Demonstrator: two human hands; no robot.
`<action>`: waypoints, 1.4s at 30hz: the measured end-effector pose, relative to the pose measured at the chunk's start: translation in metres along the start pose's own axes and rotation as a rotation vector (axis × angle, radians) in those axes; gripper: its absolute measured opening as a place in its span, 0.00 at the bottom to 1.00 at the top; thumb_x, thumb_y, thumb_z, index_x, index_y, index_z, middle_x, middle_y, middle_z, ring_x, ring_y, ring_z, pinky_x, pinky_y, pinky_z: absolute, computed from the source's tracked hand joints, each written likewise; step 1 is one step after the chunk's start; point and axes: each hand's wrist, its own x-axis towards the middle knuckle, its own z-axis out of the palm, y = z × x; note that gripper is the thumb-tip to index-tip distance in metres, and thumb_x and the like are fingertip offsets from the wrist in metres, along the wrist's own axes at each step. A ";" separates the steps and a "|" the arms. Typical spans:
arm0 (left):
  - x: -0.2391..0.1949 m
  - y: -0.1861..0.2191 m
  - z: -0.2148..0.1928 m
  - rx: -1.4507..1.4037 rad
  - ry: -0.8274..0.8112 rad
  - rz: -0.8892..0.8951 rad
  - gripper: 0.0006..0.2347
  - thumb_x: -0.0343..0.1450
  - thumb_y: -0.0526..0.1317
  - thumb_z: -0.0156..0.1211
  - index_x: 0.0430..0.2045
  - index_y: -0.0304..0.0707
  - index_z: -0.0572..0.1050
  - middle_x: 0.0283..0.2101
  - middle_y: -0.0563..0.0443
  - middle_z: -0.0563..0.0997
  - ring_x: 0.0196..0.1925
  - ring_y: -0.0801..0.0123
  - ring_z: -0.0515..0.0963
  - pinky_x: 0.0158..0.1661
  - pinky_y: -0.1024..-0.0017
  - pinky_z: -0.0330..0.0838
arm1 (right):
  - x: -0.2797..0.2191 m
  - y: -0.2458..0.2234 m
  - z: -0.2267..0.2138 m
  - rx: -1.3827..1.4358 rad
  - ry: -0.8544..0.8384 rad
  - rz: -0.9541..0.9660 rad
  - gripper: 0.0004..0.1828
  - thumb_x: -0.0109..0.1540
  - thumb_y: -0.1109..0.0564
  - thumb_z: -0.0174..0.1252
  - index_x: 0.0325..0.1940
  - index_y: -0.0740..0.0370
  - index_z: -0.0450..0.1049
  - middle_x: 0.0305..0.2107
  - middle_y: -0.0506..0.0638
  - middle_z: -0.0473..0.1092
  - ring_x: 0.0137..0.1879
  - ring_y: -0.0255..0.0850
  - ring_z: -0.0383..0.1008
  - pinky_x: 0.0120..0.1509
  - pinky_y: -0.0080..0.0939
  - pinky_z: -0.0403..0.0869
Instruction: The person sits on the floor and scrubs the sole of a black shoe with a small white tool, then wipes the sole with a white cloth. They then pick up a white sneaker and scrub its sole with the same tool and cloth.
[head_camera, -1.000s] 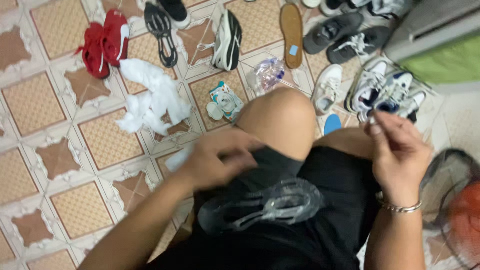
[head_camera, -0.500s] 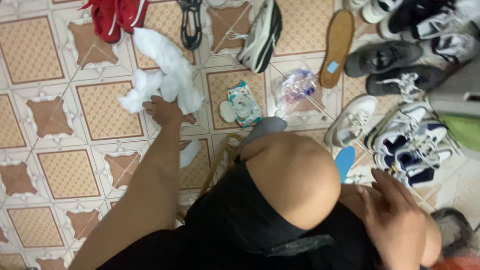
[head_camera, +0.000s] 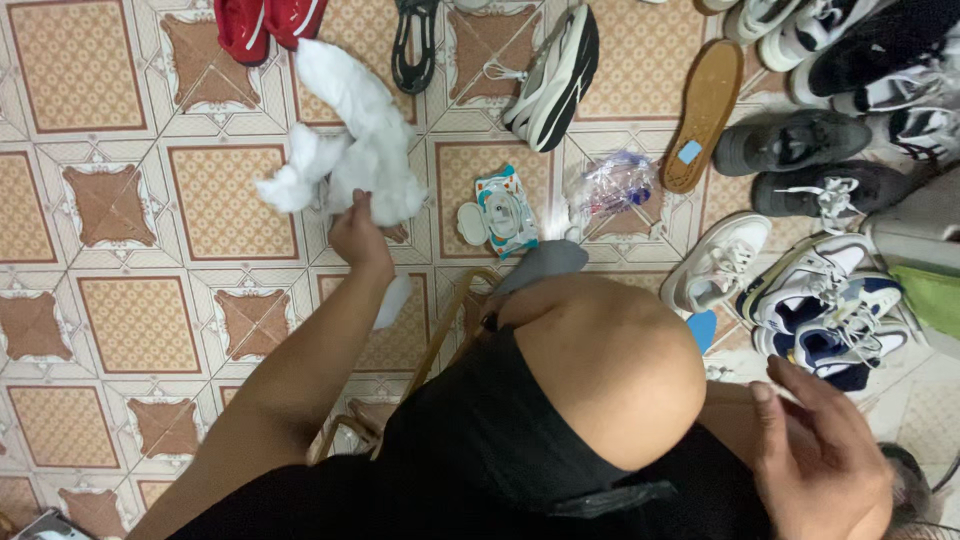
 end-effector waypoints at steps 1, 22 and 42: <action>-0.019 0.007 -0.008 -0.115 -0.111 -0.043 0.13 0.76 0.42 0.56 0.42 0.31 0.83 0.33 0.43 0.84 0.23 0.66 0.77 0.27 0.68 0.69 | -0.002 -0.005 0.001 0.052 0.040 -0.039 0.09 0.69 0.66 0.64 0.53 0.72 0.78 0.47 0.60 0.77 0.52 0.43 0.80 0.61 0.35 0.76; -0.276 0.123 -0.015 -0.304 -0.929 0.600 0.07 0.74 0.28 0.61 0.42 0.34 0.71 0.38 0.53 0.79 0.41 0.75 0.78 0.44 0.77 0.74 | -0.015 -0.099 0.048 0.347 0.086 -0.588 0.11 0.60 0.66 0.65 0.27 0.65 0.70 0.24 0.57 0.66 0.33 0.52 0.67 0.39 0.48 0.64; -0.035 0.032 -0.072 0.951 -0.709 0.375 0.43 0.58 0.60 0.57 0.71 0.46 0.57 0.60 0.43 0.82 0.65 0.52 0.78 0.61 0.57 0.72 | -0.008 -0.030 0.061 1.183 0.311 0.012 0.14 0.68 0.69 0.62 0.36 0.61 0.63 0.31 0.52 0.73 0.33 0.35 0.75 0.38 0.34 0.74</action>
